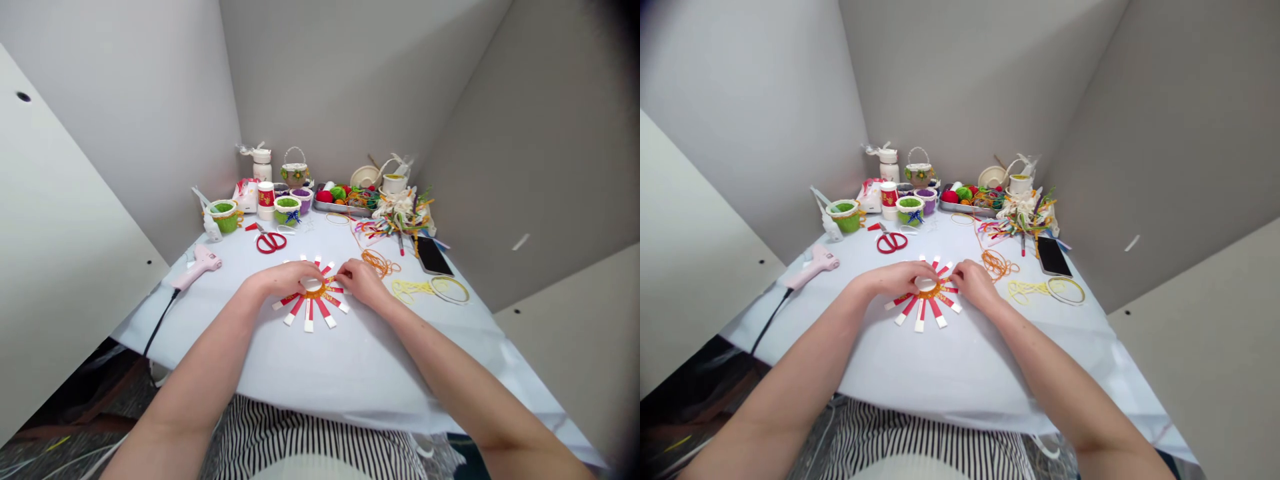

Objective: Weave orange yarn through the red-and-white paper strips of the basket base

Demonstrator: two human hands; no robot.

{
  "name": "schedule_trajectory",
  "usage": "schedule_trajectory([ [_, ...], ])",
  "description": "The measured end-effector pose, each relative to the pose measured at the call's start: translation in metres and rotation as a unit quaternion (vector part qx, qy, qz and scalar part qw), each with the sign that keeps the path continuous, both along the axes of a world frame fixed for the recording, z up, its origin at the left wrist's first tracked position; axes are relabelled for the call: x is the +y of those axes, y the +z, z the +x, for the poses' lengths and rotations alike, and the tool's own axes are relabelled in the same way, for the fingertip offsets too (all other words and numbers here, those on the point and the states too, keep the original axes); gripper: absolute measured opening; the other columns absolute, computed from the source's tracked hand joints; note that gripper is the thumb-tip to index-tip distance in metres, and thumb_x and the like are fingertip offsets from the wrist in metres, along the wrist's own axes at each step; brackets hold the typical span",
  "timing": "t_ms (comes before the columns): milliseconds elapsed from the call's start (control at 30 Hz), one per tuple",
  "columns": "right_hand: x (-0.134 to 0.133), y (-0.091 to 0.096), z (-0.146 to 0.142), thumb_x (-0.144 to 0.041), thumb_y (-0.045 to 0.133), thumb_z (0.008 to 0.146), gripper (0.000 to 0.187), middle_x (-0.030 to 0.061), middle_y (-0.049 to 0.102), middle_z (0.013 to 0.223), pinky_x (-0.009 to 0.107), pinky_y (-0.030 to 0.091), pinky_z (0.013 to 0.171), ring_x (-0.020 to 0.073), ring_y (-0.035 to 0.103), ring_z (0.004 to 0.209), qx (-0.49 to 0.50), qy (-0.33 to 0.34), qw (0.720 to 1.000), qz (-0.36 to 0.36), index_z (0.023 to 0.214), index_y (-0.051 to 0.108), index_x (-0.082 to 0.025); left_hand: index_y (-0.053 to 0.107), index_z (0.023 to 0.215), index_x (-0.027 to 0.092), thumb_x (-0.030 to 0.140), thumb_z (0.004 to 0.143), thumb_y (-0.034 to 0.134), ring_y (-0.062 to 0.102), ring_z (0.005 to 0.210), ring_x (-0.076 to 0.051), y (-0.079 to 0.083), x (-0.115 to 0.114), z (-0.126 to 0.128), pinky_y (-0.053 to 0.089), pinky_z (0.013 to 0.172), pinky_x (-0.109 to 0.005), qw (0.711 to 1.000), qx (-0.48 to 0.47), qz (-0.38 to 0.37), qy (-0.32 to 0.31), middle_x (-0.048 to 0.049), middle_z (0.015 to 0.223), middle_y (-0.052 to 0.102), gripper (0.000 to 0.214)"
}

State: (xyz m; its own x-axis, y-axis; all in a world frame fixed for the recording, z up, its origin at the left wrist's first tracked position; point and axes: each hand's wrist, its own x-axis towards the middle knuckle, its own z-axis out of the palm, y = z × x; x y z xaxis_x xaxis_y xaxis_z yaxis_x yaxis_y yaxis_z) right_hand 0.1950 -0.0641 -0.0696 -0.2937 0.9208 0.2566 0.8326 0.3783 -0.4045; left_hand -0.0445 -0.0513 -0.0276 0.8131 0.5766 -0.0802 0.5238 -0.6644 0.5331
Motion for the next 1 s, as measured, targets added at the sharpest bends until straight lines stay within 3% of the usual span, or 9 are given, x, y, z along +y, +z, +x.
schedule_trajectory([
  [167,0.001,-0.012,-0.005,-0.02,0.066,0.085,0.008,0.0036,0.068,0.08,0.026,0.04,0.068,0.0151,0.058,0.073,0.046,-0.014,0.999,-0.004,0.079,0.07,-0.017,0.066,0.117,0.02,0.015,0.078,0.062,0.058,0.113,-0.023,0.005,-0.006,0.004,0.044,0.1,-0.031,1.0,-0.016,0.01,0.005,-0.0075,0.124,0.059,0.04],
  [300,-0.001,-0.011,-0.003,-0.019,0.066,0.084,0.009,0.0035,0.068,0.078,0.026,0.041,0.067,0.0152,0.058,0.071,0.063,-0.015,0.998,-0.007,0.077,0.07,-0.018,0.069,0.111,0.025,0.032,0.08,0.068,0.057,0.111,-0.022,0.001,-0.007,0.006,0.044,0.101,-0.031,0.997,-0.033,0.023,0.066,-0.0063,0.122,0.054,0.032],
  [467,0.001,-0.013,0.0,-0.02,0.065,0.084,0.01,0.004,0.068,0.077,0.027,0.041,0.069,0.0166,0.059,0.073,0.075,-0.021,0.997,0.011,0.076,0.07,-0.018,0.062,0.124,0.024,0.04,0.081,0.069,0.056,0.11,-0.026,-0.003,-0.007,0.009,0.045,0.098,-0.035,0.989,0.009,0.073,0.13,-0.0076,0.116,0.056,0.047],
  [600,0.002,-0.015,0.007,-0.02,0.064,0.084,0.01,0.004,0.069,0.078,0.028,0.042,0.069,0.0167,0.06,0.074,0.088,-0.04,0.995,0.017,0.077,0.07,-0.018,0.057,0.128,0.018,0.038,0.083,0.067,0.057,0.112,-0.028,-0.008,-0.004,0.013,0.045,0.096,-0.037,0.983,0.023,0.124,0.135,-0.0116,0.12,0.062,0.051],
  [700,-0.001,-0.012,0.011,-0.021,0.065,0.083,0.009,0.004,0.069,0.078,0.028,0.043,0.069,0.0167,0.06,0.073,0.098,-0.036,0.995,0.012,0.077,0.071,-0.018,0.059,0.125,0.018,0.029,0.086,0.062,0.057,0.113,-0.028,-0.013,0.0,0.015,0.045,0.098,-0.037,0.984,0.011,0.136,0.114,-0.0106,0.122,0.064,0.041],
  [833,-0.009,-0.008,0.015,-0.017,0.065,0.082,0.007,0.0039,0.068,0.08,0.028,0.044,0.07,0.0166,0.06,0.074,0.104,0.016,0.994,0.011,0.079,0.071,-0.018,0.064,0.118,0.018,0.01,0.084,0.05,0.059,0.11,-0.027,-0.018,0.008,0.012,0.044,0.099,-0.039,0.988,-0.001,0.137,0.072,-0.0088,0.118,0.067,0.038],
  [1000,-0.025,-0.008,0.018,-0.013,0.056,0.088,0.016,0.005,0.066,0.086,0.029,0.047,0.073,0.0173,0.061,0.078,0.094,0.082,0.991,0.038,0.095,0.07,-0.019,0.065,0.12,0.021,0.008,0.082,0.048,0.058,0.114,-0.026,-0.02,0.012,0.004,0.044,0.101,-0.038,0.993,-0.032,0.105,0.039,-0.0061,0.124,0.066,0.044],
])
